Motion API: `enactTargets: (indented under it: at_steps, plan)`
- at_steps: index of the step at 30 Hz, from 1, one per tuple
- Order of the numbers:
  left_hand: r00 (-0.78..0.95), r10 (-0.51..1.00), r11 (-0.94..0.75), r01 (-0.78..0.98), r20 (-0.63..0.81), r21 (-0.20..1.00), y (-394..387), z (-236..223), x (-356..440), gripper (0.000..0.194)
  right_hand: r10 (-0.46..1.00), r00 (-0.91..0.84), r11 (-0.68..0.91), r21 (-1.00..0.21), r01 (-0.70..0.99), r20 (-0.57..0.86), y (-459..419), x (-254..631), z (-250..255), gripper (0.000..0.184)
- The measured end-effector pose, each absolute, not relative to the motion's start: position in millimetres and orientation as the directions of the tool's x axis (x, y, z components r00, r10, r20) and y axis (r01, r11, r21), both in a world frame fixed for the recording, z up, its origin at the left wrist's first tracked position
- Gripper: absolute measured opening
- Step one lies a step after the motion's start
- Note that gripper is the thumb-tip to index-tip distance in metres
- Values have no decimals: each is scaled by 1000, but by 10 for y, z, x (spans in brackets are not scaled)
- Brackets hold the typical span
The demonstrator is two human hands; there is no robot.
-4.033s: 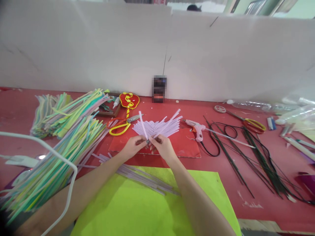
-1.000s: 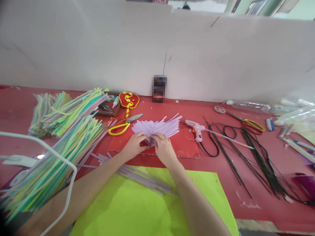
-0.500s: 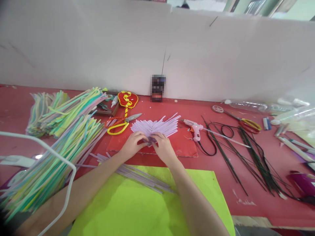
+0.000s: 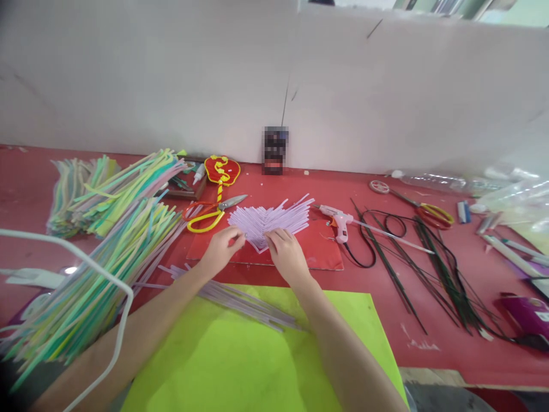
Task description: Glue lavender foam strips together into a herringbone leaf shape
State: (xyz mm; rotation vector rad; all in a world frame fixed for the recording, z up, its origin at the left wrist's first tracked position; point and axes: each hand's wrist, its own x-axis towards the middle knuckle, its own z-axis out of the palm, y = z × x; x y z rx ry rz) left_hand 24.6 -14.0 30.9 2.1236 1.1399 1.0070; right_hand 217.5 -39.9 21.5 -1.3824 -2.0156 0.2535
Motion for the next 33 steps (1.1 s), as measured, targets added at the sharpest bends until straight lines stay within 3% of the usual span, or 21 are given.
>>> enactTargets:
  at_steps: [3, 7, 12, 18, 24, 28, 33]
  plan:
    - [441, 822, -556, 482, 362, 677, -147, 335, 232, 14, 893, -193, 405, -540, 738, 406, -391, 2247, 200, 23]
    - [411, 836, -541, 501, 364, 675, -149, 260, 235, 12, 930, -54, 298, -661, 688, 363, -377, 2377, 230, 22]
    - [387, 841, -535, 486, 379, 691, -139, 178, 249, 11, 939, 12, 236, -667, 707, 344, -368, 2442, 268, 26]
    - [394, 833, -541, 435, 388, 720, -102, 166, 250, 14, 935, -84, 308, -670, 675, 345, -390, 2367, 250, 22]
    - [456, 822, -540, 439, 339, 718, -82, 172, 238, 12, 887, -334, 462, -585, 667, 319, -408, 2340, 236, 12]
    - [514, 781, -598, 453, 355, 661, -90, 173, 239, 5, 882, -372, 471, -569, 674, 290, -388, 2337, 190, 13]
    - [550, 753, -650, 533, 363, 541, -97, 177, 233, 17, 873, -398, 485, -578, 656, 281, -371, 2322, 174, 19]
